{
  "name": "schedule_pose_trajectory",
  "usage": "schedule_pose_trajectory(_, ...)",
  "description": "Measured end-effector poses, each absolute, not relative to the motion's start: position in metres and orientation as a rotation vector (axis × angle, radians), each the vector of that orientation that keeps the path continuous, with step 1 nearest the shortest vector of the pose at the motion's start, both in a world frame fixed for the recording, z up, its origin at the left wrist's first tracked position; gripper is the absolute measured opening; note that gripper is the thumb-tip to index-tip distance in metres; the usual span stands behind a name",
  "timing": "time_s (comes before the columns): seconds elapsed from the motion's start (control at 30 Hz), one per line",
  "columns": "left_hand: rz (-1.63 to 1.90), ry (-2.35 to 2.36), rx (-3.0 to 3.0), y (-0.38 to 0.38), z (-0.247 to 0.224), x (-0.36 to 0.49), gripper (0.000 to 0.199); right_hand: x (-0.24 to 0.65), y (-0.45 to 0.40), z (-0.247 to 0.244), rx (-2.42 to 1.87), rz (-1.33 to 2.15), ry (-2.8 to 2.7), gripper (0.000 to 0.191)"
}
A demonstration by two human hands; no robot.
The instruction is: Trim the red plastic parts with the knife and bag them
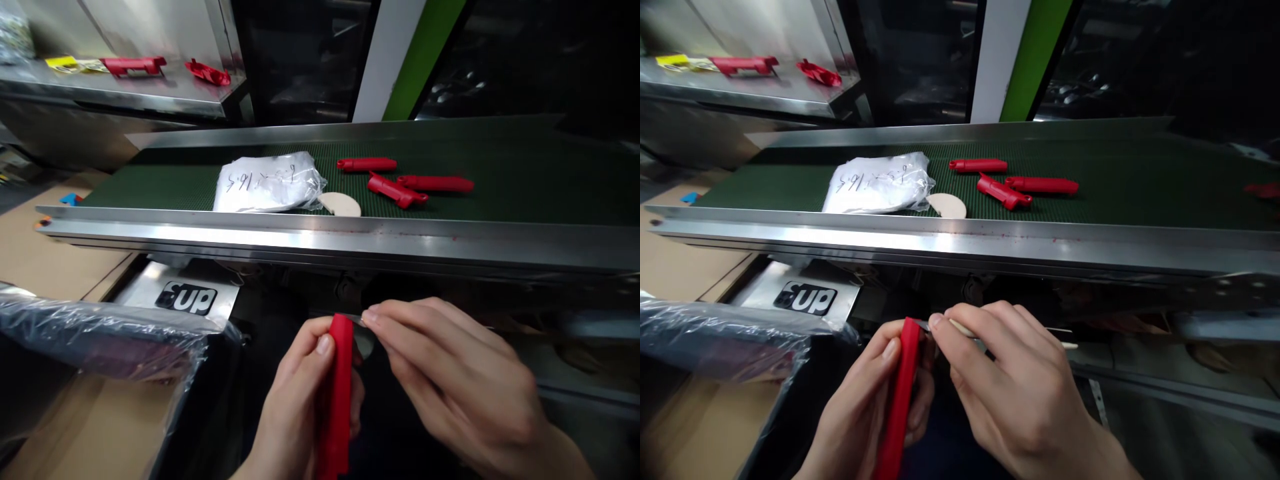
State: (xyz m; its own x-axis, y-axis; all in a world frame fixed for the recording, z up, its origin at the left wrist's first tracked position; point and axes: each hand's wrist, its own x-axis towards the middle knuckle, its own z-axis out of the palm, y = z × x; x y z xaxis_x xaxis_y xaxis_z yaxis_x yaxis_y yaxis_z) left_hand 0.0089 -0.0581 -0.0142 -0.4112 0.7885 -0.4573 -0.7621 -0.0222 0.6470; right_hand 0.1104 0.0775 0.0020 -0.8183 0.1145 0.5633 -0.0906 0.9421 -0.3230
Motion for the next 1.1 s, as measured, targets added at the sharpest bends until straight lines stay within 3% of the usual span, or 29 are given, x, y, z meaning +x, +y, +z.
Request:
schedule_pose_trajectory(0.73,1.825,0.965,0.061,-0.043,-0.009,-0.018,0.018,0.125,0.038,-0.008,0.050,0.383,-2.562,0.021)
schedule_pose_trajectory(0.97,1.811,0.947,0.041,-0.044,-0.005,-0.018,0.020,0.137,0.059,0.002,-0.021,0.438,-2.512,0.043)
schedule_pose_trajectory(1.1,1.755,0.914,0.086,-0.054,-0.005,-0.010,0.016,0.125,0.068,0.004,-0.064,0.401,-2.479,0.040)
